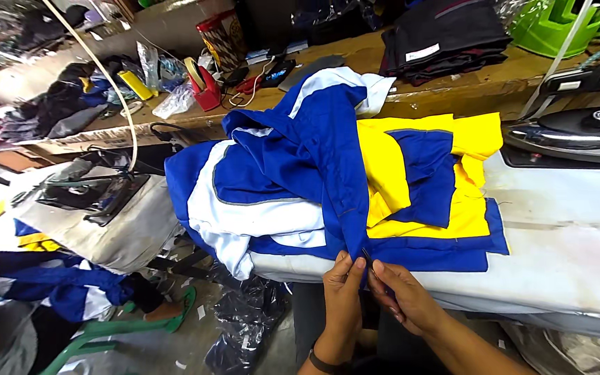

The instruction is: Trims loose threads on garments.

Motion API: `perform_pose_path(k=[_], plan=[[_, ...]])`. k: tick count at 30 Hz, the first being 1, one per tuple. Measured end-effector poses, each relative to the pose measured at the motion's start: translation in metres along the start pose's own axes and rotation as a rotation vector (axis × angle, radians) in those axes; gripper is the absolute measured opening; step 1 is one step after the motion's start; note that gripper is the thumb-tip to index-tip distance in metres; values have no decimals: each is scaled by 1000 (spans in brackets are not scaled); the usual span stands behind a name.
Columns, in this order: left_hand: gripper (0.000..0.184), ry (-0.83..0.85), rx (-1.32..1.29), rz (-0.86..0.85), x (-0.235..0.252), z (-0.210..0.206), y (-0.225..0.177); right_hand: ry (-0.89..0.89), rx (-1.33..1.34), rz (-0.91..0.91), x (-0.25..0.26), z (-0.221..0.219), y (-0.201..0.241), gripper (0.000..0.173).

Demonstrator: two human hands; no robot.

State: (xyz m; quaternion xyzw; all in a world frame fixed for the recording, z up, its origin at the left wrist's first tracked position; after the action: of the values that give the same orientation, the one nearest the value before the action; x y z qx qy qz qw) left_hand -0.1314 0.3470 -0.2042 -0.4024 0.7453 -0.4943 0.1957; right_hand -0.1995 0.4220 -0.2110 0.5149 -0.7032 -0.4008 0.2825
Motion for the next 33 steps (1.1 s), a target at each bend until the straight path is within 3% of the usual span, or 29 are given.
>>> perform_pose_path(k=[10,14,20,25,28,33], plan=[[16,132,54,-157,4,0,-5,60,144,-89,-1,-4,-4,46],[16,87,-4,-130,1,0,0,26,105,-93,0,-3,-4,46],[24,-39,65,-1,9,5,-11,137,-313,-78,-12,10,15,42],[18,89,100,108,19,2,-23,-136,-724,255,-1,23,64,42],[17,143,117,128,24,-1,-26,-137,-587,242,23,14,68,11],[20,152,136,30,27,3,-38,10,-167,149,39,8,53,14]])
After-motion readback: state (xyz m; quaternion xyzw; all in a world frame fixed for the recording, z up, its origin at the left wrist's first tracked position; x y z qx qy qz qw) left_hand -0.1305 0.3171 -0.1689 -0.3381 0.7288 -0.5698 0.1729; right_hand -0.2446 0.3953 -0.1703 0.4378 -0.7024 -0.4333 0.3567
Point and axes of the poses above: each hand's wrist, its own x-axis towards the middle knuckle, its own z-axis out of the back of the hand, y = z × x, the point moved 8 cm from there along x, towards the middle knuckle
